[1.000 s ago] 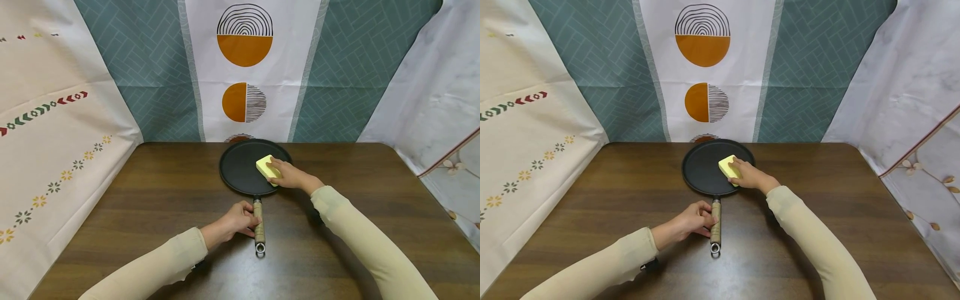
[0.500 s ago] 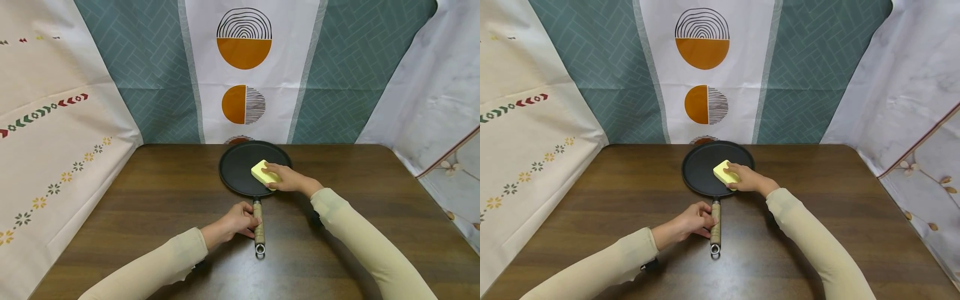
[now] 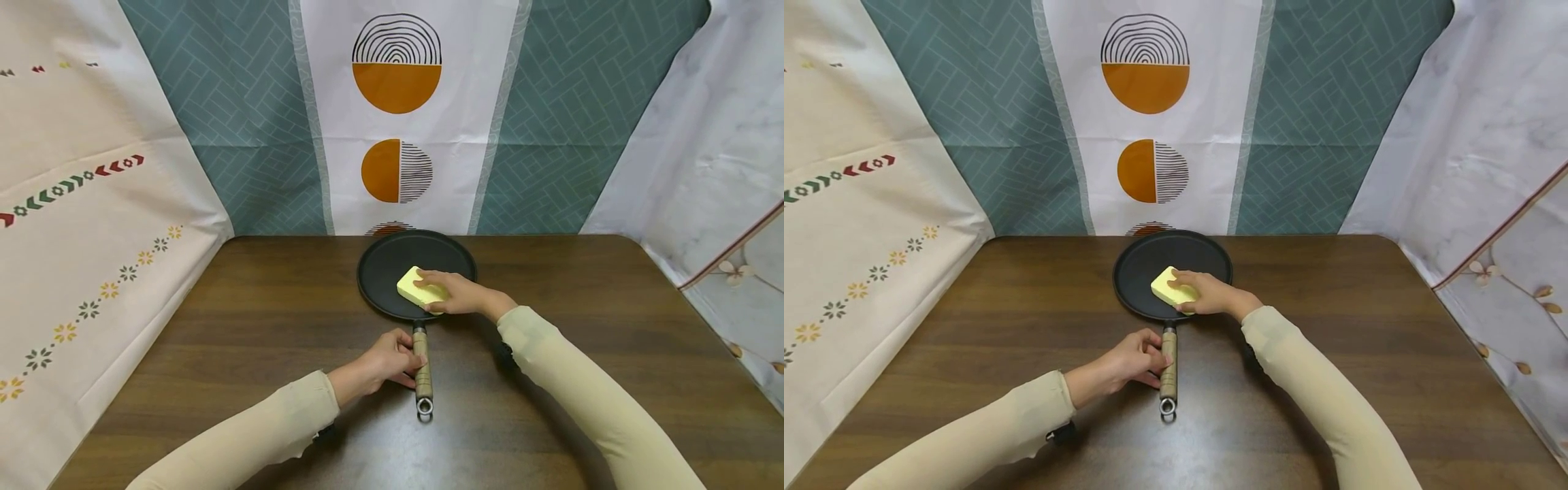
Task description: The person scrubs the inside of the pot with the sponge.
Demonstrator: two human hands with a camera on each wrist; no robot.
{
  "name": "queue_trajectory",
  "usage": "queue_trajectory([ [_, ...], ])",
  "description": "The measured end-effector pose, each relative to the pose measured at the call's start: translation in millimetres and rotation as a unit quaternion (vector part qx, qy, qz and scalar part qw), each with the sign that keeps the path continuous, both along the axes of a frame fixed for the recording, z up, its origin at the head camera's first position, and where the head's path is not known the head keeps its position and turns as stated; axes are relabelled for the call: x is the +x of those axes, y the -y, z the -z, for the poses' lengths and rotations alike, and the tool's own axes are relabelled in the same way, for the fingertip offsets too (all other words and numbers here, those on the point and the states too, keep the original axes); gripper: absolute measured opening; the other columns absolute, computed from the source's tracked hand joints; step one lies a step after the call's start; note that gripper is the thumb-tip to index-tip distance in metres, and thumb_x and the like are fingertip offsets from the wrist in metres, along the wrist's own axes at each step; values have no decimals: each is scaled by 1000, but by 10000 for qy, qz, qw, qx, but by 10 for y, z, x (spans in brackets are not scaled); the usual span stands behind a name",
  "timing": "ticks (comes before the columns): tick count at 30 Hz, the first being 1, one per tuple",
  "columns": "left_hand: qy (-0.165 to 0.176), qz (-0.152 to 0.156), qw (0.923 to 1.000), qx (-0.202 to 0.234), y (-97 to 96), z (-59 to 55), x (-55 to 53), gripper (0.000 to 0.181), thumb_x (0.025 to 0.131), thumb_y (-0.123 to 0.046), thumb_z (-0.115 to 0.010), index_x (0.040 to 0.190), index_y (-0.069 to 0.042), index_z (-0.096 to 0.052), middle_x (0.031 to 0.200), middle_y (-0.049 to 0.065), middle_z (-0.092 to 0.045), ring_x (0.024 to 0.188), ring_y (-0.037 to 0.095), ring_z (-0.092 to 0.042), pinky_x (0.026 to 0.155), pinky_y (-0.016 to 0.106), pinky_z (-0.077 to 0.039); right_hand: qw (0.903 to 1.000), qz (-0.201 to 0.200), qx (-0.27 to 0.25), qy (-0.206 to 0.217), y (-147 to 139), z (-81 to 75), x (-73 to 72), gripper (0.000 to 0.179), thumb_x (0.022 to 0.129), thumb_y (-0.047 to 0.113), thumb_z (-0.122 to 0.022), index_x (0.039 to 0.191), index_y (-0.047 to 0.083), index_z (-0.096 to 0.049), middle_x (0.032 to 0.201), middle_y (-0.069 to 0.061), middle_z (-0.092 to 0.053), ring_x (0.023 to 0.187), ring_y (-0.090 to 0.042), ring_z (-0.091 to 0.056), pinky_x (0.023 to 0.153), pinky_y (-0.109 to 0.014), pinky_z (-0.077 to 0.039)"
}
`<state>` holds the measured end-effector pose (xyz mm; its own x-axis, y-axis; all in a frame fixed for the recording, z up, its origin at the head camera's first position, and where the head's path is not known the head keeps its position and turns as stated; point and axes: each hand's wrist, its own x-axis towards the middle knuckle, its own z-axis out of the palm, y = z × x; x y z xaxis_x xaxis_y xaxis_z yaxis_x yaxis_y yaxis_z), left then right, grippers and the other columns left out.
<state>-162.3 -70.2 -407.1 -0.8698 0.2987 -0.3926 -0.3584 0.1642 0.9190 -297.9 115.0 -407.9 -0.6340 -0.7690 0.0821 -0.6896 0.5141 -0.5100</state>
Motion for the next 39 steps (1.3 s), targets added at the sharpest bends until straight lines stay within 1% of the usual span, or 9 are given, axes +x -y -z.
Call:
queue_trajectory([
  [4,-14,-7,10000,-19,2,1,-10,32,80,2,-61,102,4,-38,79,13,-53,60,18,-56,55,34,-54,10000,-38,13,13,58,-5,-1,52,80,21,-65,128,9,-46,142,-9,-28,129,-27,-25,104,-44,-25],
  [9,-59,16,10000,-66,1,-3,-5,33,79,3,-61,103,4,-38,80,14,-53,60,18,-56,55,34,-54,9999,-118,67,42,126,-3,4,52,80,22,-66,127,9,-46,142,-10,-28,129,-28,-25,104,-45,-24],
  [14,-59,44,10000,-48,-1,-1,0,34,79,3,-61,103,4,-37,80,14,-53,60,18,-56,54,35,-54,9996,-245,96,41,213,16,7,52,81,23,-65,127,10,-46,142,-9,-27,129,-26,-25,105,-44,-23],
  [27,-26,100,9999,-19,-7,-4,-14,33,80,3,-60,102,4,-36,78,13,-53,59,17,-55,55,35,-54,9980,-623,90,-21,409,2,-13,52,82,23,-64,128,8,-45,142,-11,-26,129,-27,-24,105,-44,-23],
  [31,-45,89,9999,16,-9,0,-22,32,80,3,-59,101,3,-35,77,12,-53,59,17,-55,54,34,-54,9981,-587,171,-68,462,-2,-27,52,83,25,-63,129,10,-44,143,-10,-25,129,-27,-24,105,-46,-22],
  [34,-60,62,10000,26,-7,2,-28,32,80,3,-60,101,4,-36,76,12,-54,58,17,-55,53,34,-54,9984,-532,183,-25,504,-5,-33,52,82,25,-63,128,10,-45,143,-10,-25,129,-27,-23,105,-47,-21],
  [39,-70,107,9999,24,-8,2,-19,32,79,3,-60,100,4,-36,76,12,-54,58,17,-55,53,34,-54,9986,-493,203,-18,570,8,-35,52,83,25,-63,129,9,-44,143,-11,-24,129,-26,-23,106,-45,-20],
])
